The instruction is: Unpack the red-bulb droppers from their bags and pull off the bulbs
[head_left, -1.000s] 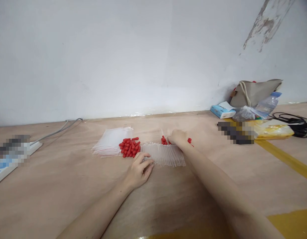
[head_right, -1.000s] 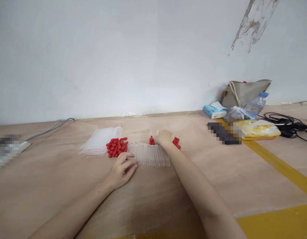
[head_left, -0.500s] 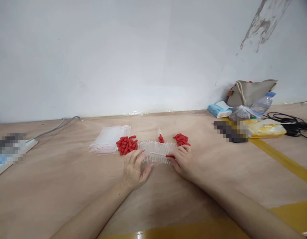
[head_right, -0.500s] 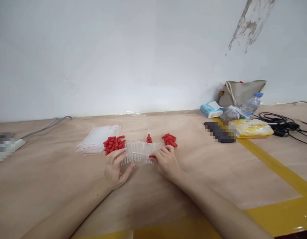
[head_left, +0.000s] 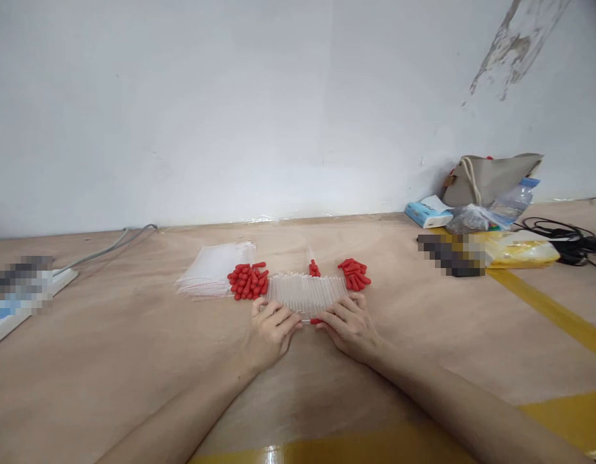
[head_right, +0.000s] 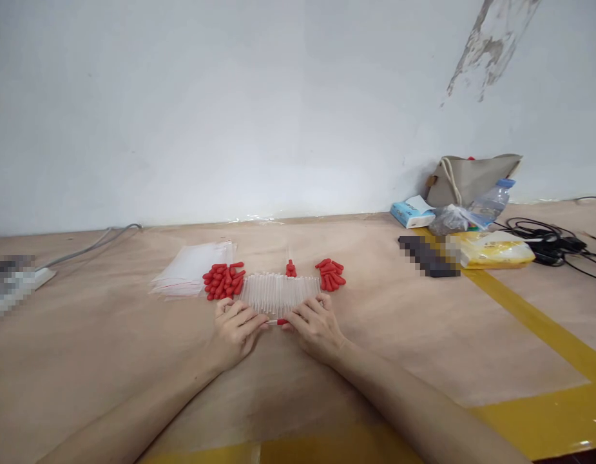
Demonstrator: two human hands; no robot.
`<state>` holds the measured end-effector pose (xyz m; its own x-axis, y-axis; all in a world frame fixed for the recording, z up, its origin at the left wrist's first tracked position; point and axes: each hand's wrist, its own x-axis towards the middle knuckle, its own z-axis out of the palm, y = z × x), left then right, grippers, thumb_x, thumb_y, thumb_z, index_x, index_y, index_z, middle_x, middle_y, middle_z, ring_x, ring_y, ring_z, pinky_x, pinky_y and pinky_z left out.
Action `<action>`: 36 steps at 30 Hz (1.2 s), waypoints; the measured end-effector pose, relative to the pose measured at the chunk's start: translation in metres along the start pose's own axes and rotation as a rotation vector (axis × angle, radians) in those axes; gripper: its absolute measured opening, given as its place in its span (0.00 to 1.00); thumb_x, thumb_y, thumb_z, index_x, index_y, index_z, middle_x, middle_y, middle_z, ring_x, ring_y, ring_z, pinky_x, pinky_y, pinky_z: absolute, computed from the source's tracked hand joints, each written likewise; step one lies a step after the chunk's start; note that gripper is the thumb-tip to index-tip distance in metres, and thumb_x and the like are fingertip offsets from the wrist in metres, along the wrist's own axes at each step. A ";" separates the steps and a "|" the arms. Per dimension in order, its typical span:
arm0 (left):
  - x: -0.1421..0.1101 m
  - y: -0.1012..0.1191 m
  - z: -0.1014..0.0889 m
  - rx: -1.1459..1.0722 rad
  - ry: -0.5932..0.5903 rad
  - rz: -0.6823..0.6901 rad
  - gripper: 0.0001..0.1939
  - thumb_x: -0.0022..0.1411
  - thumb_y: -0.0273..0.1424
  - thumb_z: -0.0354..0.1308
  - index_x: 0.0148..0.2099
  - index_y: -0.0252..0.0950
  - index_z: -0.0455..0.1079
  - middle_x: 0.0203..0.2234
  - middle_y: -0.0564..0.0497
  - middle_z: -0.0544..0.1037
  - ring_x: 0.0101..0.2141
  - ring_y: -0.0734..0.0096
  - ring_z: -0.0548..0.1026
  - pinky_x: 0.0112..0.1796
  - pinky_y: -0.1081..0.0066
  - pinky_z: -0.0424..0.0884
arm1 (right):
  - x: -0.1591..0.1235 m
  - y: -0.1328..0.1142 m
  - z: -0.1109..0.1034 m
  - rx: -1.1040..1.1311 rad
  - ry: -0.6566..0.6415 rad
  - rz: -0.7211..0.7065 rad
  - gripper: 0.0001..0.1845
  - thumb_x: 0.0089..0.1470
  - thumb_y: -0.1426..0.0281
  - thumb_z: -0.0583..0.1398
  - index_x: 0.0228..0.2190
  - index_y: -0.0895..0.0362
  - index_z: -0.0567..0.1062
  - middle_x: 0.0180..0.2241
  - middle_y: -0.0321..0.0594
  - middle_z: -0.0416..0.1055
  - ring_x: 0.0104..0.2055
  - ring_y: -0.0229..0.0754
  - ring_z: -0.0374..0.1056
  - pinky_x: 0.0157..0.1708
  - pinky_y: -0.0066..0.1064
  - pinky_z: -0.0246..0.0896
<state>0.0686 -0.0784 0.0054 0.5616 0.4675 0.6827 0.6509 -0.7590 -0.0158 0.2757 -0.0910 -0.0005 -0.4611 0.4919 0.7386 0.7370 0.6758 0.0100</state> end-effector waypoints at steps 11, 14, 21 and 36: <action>0.000 -0.001 -0.001 -0.008 0.012 0.010 0.04 0.58 0.29 0.54 0.32 0.39 0.70 0.22 0.55 0.74 0.28 0.72 0.64 0.35 0.64 0.51 | -0.003 0.002 -0.003 0.030 0.008 -0.011 0.08 0.53 0.69 0.55 0.24 0.57 0.72 0.20 0.33 0.65 0.26 0.34 0.54 0.38 0.33 0.42; 0.000 -0.001 0.000 -0.021 0.007 0.012 0.04 0.58 0.28 0.53 0.33 0.38 0.69 0.22 0.55 0.74 0.26 0.74 0.65 0.33 0.66 0.52 | -0.002 0.000 -0.004 0.023 0.004 -0.017 0.08 0.54 0.70 0.55 0.25 0.57 0.72 0.20 0.33 0.65 0.26 0.34 0.55 0.36 0.33 0.43; -0.004 -0.006 -0.006 -0.015 0.031 0.000 0.05 0.58 0.26 0.53 0.35 0.38 0.69 0.25 0.55 0.75 0.26 0.75 0.68 0.31 0.68 0.55 | -0.004 0.008 -0.008 0.031 0.054 -0.003 0.06 0.52 0.71 0.56 0.26 0.56 0.71 0.20 0.34 0.66 0.27 0.35 0.57 0.36 0.34 0.45; 0.022 -0.004 0.018 -0.190 0.046 -0.173 0.18 0.60 0.21 0.42 0.51 0.34 0.61 0.31 0.48 0.65 0.32 0.72 0.67 0.33 0.72 0.68 | 0.002 0.135 0.006 0.393 0.309 1.039 0.18 0.42 0.61 0.59 0.34 0.60 0.73 0.26 0.39 0.66 0.26 0.37 0.62 0.29 0.32 0.61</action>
<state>0.0875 -0.0564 0.0073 0.4232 0.5799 0.6961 0.6253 -0.7430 0.2388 0.3711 0.0042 -0.0011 0.4590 0.7924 0.4017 0.4601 0.1748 -0.8705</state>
